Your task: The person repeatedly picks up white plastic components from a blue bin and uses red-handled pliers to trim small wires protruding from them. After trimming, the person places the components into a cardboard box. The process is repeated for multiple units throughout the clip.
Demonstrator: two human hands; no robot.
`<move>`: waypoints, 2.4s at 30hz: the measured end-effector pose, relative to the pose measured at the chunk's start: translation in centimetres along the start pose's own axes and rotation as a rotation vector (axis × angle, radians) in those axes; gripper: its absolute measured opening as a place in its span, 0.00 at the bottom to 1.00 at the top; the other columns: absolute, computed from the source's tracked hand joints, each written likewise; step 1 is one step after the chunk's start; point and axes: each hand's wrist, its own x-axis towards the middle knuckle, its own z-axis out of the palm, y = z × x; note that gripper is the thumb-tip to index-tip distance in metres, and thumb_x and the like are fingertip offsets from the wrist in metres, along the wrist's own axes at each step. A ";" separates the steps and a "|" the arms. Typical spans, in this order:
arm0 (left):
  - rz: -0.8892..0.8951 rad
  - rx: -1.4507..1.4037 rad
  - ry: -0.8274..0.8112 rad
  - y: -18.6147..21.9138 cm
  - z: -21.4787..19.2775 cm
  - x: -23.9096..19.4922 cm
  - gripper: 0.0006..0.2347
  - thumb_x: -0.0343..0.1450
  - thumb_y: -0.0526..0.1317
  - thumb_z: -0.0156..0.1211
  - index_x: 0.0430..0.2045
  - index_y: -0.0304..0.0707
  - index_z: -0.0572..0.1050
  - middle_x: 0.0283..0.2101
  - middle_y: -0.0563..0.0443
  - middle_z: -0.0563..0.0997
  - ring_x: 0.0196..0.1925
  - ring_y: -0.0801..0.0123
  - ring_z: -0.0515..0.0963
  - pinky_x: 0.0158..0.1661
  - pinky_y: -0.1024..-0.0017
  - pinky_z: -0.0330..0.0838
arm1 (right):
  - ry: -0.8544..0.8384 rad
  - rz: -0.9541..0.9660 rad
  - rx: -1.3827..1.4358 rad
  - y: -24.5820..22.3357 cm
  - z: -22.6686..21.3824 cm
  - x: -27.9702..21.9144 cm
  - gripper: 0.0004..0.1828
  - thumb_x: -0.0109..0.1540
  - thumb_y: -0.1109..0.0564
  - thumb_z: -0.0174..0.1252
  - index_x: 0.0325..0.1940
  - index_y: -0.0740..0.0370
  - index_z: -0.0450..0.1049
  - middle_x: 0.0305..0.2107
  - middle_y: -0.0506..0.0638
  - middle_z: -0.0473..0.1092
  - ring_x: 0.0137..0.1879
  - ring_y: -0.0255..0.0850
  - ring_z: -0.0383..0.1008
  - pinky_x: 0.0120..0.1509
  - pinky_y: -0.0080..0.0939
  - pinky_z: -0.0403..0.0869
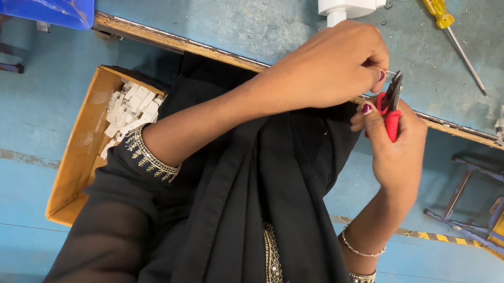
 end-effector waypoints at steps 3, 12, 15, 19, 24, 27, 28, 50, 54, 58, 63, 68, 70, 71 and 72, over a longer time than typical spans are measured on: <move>0.007 -0.019 0.012 0.1 0.4 0.2 0.05 0.61 0.33 0.57 0.18 0.30 0.79 0.17 0.39 0.76 0.20 0.55 0.78 0.25 0.62 0.71 | -0.012 0.025 -0.029 0.0 -0.3 0.1 0.12 0.71 0.54 0.58 0.43 0.68 0.74 0.30 0.50 0.76 0.35 0.34 0.75 0.41 0.34 0.70; 0.041 0.031 0.031 -0.2 0.8 0.1 0.06 0.62 0.33 0.57 0.16 0.27 0.78 0.16 0.38 0.74 0.18 0.52 0.76 0.24 0.60 0.69 | -0.036 0.008 -0.027 0.0 -0.8 0.0 0.13 0.71 0.54 0.58 0.45 0.70 0.73 0.31 0.51 0.75 0.37 0.35 0.76 0.45 0.35 0.73; 0.042 0.024 0.040 -0.2 0.8 0.2 0.06 0.62 0.33 0.56 0.16 0.28 0.78 0.16 0.39 0.74 0.18 0.54 0.76 0.24 0.61 0.69 | -0.048 0.009 -0.029 -0.1 -1.0 0.1 0.14 0.71 0.54 0.58 0.46 0.70 0.74 0.31 0.51 0.75 0.38 0.36 0.76 0.46 0.35 0.73; 0.008 0.033 0.017 -0.2 0.9 0.2 0.07 0.62 0.33 0.56 0.15 0.28 0.78 0.15 0.39 0.74 0.17 0.54 0.76 0.24 0.61 0.69 | -0.064 -0.003 -0.039 -0.3 -1.1 0.2 0.14 0.71 0.54 0.58 0.45 0.70 0.74 0.31 0.51 0.74 0.39 0.36 0.74 0.47 0.36 0.72; 0.047 0.000 0.049 -0.1 0.8 0.2 0.07 0.62 0.34 0.57 0.18 0.28 0.79 0.18 0.40 0.77 0.20 0.54 0.79 0.26 0.62 0.72 | -0.061 -0.006 -0.050 -0.4 -0.9 0.1 0.14 0.70 0.54 0.58 0.48 0.70 0.74 0.30 0.50 0.74 0.38 0.35 0.74 0.47 0.35 0.73; -0.030 -0.003 -0.003 -0.1 0.8 0.3 0.07 0.62 0.34 0.56 0.18 0.30 0.80 0.17 0.40 0.77 0.20 0.55 0.80 0.26 0.62 0.73 | -0.061 -0.015 -0.011 -0.2 -0.8 0.2 0.13 0.71 0.54 0.58 0.48 0.71 0.75 0.31 0.50 0.74 0.38 0.34 0.73 0.47 0.35 0.72; -0.020 -0.005 0.002 0.0 0.7 0.4 0.07 0.62 0.34 0.56 0.18 0.30 0.80 0.17 0.41 0.78 0.20 0.56 0.80 0.26 0.62 0.74 | -0.063 -0.018 0.006 -0.1 -0.7 0.2 0.13 0.71 0.55 0.58 0.48 0.71 0.75 0.31 0.50 0.74 0.39 0.34 0.73 0.47 0.35 0.72; -0.093 0.022 -0.070 -3.8 0.5 9.3 0.08 0.60 0.37 0.57 0.16 0.37 0.84 0.15 0.47 0.80 0.18 0.65 0.78 0.22 0.67 0.68 | 0.152 0.035 -0.332 -0.4 -3.0 7.5 0.23 0.66 0.50 0.63 0.24 0.67 0.69 0.14 0.48 0.62 0.22 0.34 0.59 0.27 0.39 0.60; -0.132 -0.061 -0.145 -6.3 0.4 12.9 0.08 0.60 0.37 0.59 0.18 0.35 0.85 0.15 0.50 0.80 0.18 0.70 0.78 0.23 0.72 0.70 | 0.239 -0.075 -0.449 1.5 -4.1 10.2 0.23 0.66 0.50 0.65 0.25 0.68 0.69 0.14 0.51 0.58 0.23 0.37 0.55 0.28 0.41 0.59; -0.135 -0.322 -0.235 -8.4 -0.2 14.2 0.07 0.64 0.33 0.60 0.24 0.28 0.84 0.21 0.49 0.82 0.22 0.75 0.78 0.26 0.77 0.74 | 0.329 -0.075 -0.184 3.7 -4.9 12.6 0.17 0.66 0.53 0.62 0.27 0.66 0.72 0.15 0.45 0.67 0.22 0.31 0.67 0.29 0.36 0.65; -0.055 -0.424 -0.322 -9.4 -1.3 13.4 0.08 0.72 0.31 0.58 0.34 0.26 0.84 0.26 0.51 0.82 0.27 0.79 0.78 0.30 0.80 0.73 | 0.424 -0.359 0.324 6.6 -3.6 13.1 0.08 0.69 0.58 0.57 0.42 0.67 0.69 0.30 0.45 0.70 0.35 0.32 0.69 0.43 0.33 0.70; -0.027 -0.375 -0.276 -9.0 -1.6 12.8 0.08 0.74 0.34 0.58 0.37 0.26 0.83 0.28 0.53 0.83 0.29 0.80 0.78 0.31 0.80 0.72 | 0.485 -0.398 0.148 6.9 -3.0 12.7 0.06 0.69 0.60 0.56 0.41 0.66 0.68 0.30 0.46 0.69 0.37 0.32 0.66 0.43 0.34 0.68; -0.025 -0.374 -0.232 -8.5 -1.4 12.5 0.08 0.74 0.34 0.58 0.38 0.26 0.83 0.27 0.54 0.82 0.29 0.80 0.78 0.31 0.80 0.71 | 0.510 -0.406 -0.011 6.5 -3.0 12.5 0.06 0.68 0.60 0.57 0.41 0.67 0.69 0.27 0.48 0.68 0.34 0.33 0.63 0.41 0.36 0.67; -0.038 -0.387 -0.204 -8.2 -1.5 12.2 0.08 0.74 0.34 0.58 0.38 0.26 0.82 0.27 0.54 0.82 0.29 0.80 0.78 0.31 0.80 0.71 | 0.511 -0.393 -0.029 6.4 -3.0 12.5 0.06 0.67 0.60 0.58 0.40 0.66 0.70 0.26 0.49 0.67 0.33 0.34 0.62 0.40 0.37 0.66; -0.053 -0.403 -0.170 -7.9 -1.6 12.1 0.08 0.74 0.34 0.58 0.38 0.26 0.82 0.27 0.54 0.82 0.29 0.80 0.78 0.31 0.80 0.71 | 0.505 -0.380 -0.048 6.3 -2.9 12.4 0.07 0.67 0.60 0.59 0.40 0.66 0.70 0.25 0.50 0.66 0.32 0.35 0.61 0.39 0.38 0.65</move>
